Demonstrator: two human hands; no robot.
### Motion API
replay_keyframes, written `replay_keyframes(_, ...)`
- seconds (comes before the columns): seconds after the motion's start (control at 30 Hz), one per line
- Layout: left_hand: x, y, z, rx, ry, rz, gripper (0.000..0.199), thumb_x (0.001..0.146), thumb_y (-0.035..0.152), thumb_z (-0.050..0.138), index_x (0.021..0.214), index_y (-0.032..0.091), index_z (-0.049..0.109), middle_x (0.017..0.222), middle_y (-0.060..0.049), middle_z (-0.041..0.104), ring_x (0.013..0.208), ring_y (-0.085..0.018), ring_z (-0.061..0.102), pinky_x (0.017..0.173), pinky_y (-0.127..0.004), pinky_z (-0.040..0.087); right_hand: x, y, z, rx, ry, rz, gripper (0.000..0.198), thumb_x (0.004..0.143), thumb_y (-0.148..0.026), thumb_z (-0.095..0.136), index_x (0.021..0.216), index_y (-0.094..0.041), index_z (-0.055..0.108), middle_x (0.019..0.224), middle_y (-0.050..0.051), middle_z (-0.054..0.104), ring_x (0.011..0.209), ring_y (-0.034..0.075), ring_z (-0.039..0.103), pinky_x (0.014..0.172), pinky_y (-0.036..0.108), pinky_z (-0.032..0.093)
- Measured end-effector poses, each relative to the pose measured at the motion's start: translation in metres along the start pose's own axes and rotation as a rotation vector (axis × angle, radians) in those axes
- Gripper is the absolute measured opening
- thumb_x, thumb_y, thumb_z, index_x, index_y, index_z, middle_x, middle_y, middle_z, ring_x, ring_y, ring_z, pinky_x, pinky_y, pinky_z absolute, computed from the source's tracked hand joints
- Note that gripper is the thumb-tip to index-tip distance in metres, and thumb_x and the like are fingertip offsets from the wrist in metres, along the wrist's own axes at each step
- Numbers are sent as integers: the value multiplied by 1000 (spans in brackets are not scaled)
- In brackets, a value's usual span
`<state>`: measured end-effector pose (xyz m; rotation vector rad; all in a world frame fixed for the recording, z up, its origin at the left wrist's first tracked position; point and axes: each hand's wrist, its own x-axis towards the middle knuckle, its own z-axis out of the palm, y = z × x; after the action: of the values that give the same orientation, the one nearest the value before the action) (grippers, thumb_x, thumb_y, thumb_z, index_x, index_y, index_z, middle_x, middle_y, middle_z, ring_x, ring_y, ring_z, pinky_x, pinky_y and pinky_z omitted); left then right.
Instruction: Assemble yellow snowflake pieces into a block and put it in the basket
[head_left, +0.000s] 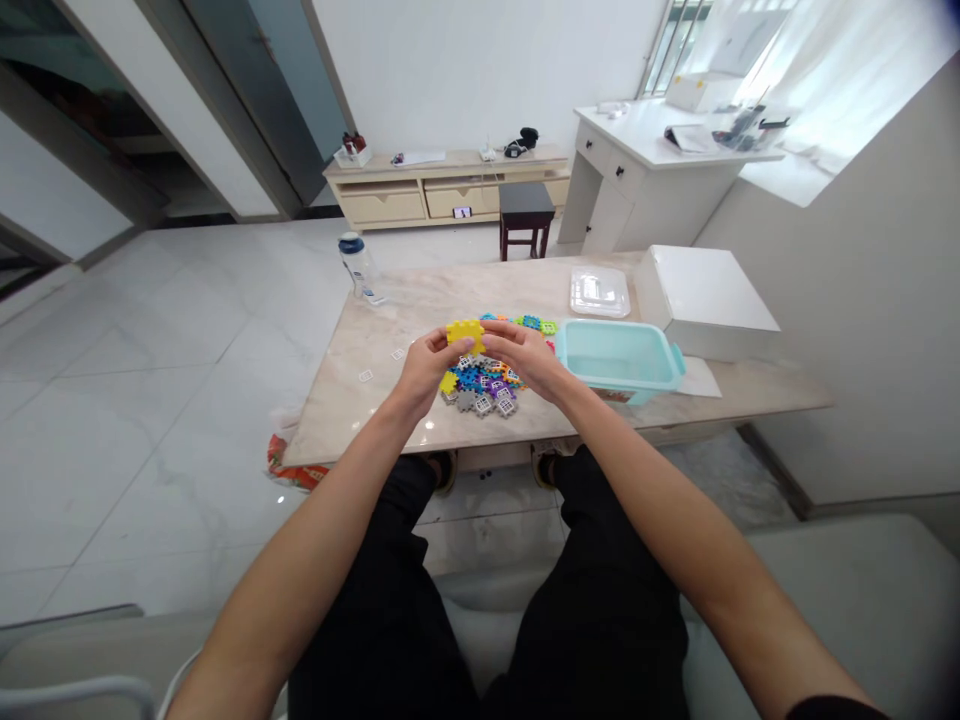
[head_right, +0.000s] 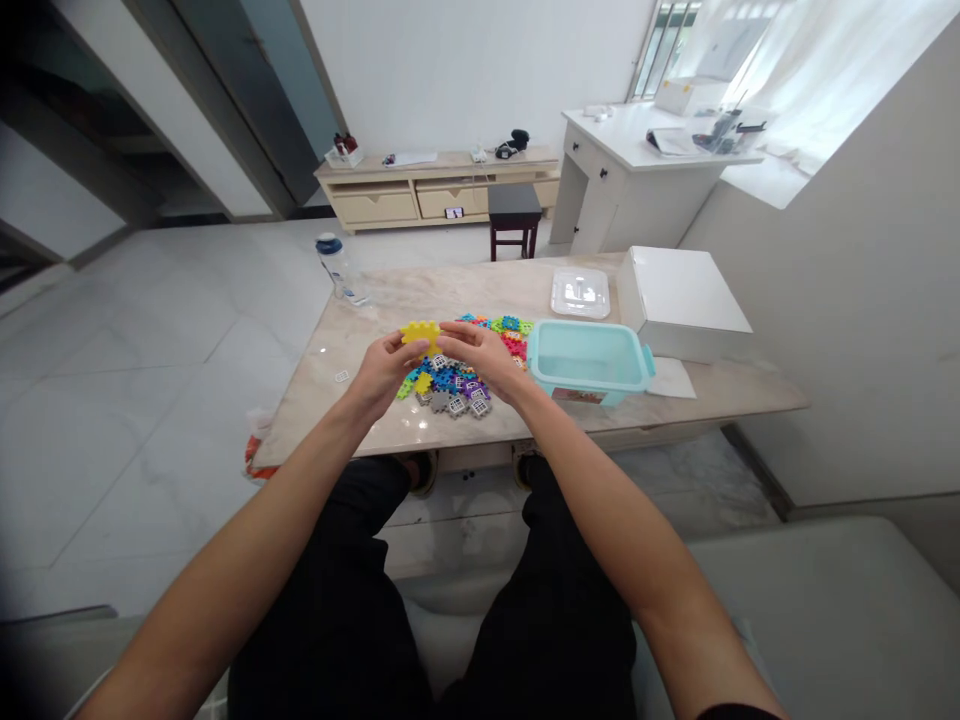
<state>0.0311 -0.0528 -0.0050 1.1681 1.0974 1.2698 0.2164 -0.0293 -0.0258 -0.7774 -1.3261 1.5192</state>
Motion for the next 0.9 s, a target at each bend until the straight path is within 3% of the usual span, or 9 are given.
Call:
replay_keyframes(0.13,7,-9,8,-20,-90,-174,46,68,46,93,103,19,82,113,-10,81,97,-21,73,76,-27,52,-4,4,-19,45,-18,92,52,77,-53,91,114,-18,79,119,9,79,110,20,73,105,41,62)
replay_keyframes(0.37,21,-18,43,25,-179,-231,41,63,45,96,94,22,83,110,-11,82,97,-24,73,75,-31,52,-23,0,-48,47,87,117,42,73,-48,93,100,-17,81,113,7,79,102,18,72,97,34,64)
replay_keyframes(0.53,26,-27,85,58,-243,-252,49,62,49,97,99,21,79,112,-10,80,98,-23,71,78,-31,50,-45,-5,-79,47,180,108,42,76,-50,90,101,-17,79,115,8,78,102,19,71,92,35,66)
replay_keyframes(0.63,26,-32,112,37,-263,-240,53,69,56,94,105,22,75,114,-9,78,107,-24,70,83,-31,51,-54,-9,-116,12,223,132,40,80,-50,86,99,-16,77,107,9,78,103,21,72,93,37,65)
replay_keyframes(0.73,26,-33,129,7,-178,-220,52,76,62,88,106,23,71,110,-8,76,112,-25,68,87,-32,52,-52,-11,-167,-46,384,193,31,86,-43,82,95,-15,74,100,11,78,105,22,72,94,35,64)
replay_keyframes(0.9,30,-34,135,-3,-39,-255,43,78,54,88,100,23,68,108,-7,73,108,-23,67,81,-29,50,-23,5,-234,-320,577,527,25,93,-36,79,96,-13,70,94,12,75,93,21,73,86,37,65)
